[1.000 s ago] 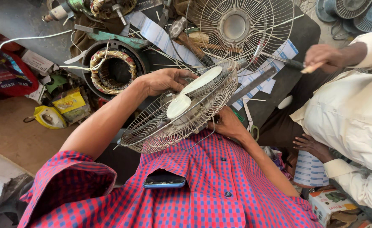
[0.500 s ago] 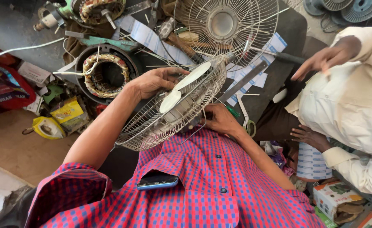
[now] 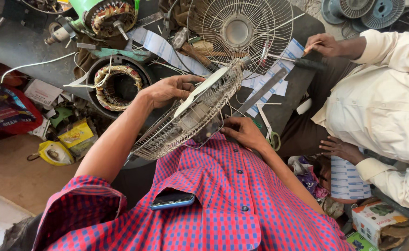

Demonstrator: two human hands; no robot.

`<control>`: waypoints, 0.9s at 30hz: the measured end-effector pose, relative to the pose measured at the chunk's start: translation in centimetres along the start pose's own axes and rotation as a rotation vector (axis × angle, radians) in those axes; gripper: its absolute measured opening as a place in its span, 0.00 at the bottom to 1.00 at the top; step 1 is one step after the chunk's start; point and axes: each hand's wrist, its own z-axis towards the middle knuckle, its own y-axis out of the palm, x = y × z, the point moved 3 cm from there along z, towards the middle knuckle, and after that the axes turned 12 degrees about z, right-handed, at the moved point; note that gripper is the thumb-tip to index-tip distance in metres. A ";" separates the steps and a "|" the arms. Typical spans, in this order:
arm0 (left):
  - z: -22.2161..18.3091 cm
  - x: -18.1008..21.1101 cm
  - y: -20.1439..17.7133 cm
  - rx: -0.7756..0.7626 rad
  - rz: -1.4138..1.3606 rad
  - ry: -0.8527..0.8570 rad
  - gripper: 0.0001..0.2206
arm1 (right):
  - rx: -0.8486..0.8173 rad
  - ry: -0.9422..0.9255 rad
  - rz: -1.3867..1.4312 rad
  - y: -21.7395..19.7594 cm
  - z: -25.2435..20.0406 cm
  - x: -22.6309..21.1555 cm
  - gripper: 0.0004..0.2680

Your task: The person disassembles a small electric fan, removes the front grille and blades, and works on the motor housing and wiring. They use pliers and a screwdriver to adjust components and wires while seated at a cluttered workbench.

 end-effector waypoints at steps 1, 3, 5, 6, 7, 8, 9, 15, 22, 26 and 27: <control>0.2 0.0 0.0 -0.029 -0.007 0.035 0.28 | -0.003 -0.005 0.012 0.1 -0.2 -0.1 0.09; 0.8 0.1 -0.1 -0.089 -0.019 0.106 0.27 | -0.007 -0.015 0.034 0.2 -0.5 -0.4 0.09; 1.4 -0.6 -0.2 -0.007 -0.006 0.077 0.27 | 0.016 -0.018 0.014 0.4 -0.7 -0.8 0.09; 1.6 -0.8 -0.3 0.034 0.001 0.062 0.26 | 0.027 -0.019 0.005 0.5 -0.8 -1.0 0.09; 1.6 -0.9 -0.3 0.028 -0.025 0.050 0.27 | 0.046 -0.021 0.031 0.6 -0.9 -1.2 0.09; 1.6 -1.0 -0.4 0.023 -0.050 0.038 0.27 | 0.064 -0.022 0.058 0.7 -0.9 -1.5 0.09; 1.5 -1.2 -0.4 0.016 -0.079 0.024 0.27 | 0.081 -0.020 0.086 0.9 -1.2 -1.7 0.09; 0.3 -0.2 -0.7 -0.124 0.043 0.099 0.30 | 0.206 -0.180 -0.084 1.5 -1.3 -3.0 0.07; 0.5 1.0 -0.5 -0.257 0.055 0.108 0.33 | 0.243 -0.313 -0.202 2.3 -1.3 -4.1 0.06; 0.6 0.7 -0.9 -0.253 0.106 0.101 0.34 | 0.272 -0.294 -0.163 2.9 -1.9 -4.8 0.06; 0.7 0.5 -1.2 -0.249 0.112 0.095 0.35 | 0.276 -0.301 -0.154 3.1 -2.1 -4.9 0.06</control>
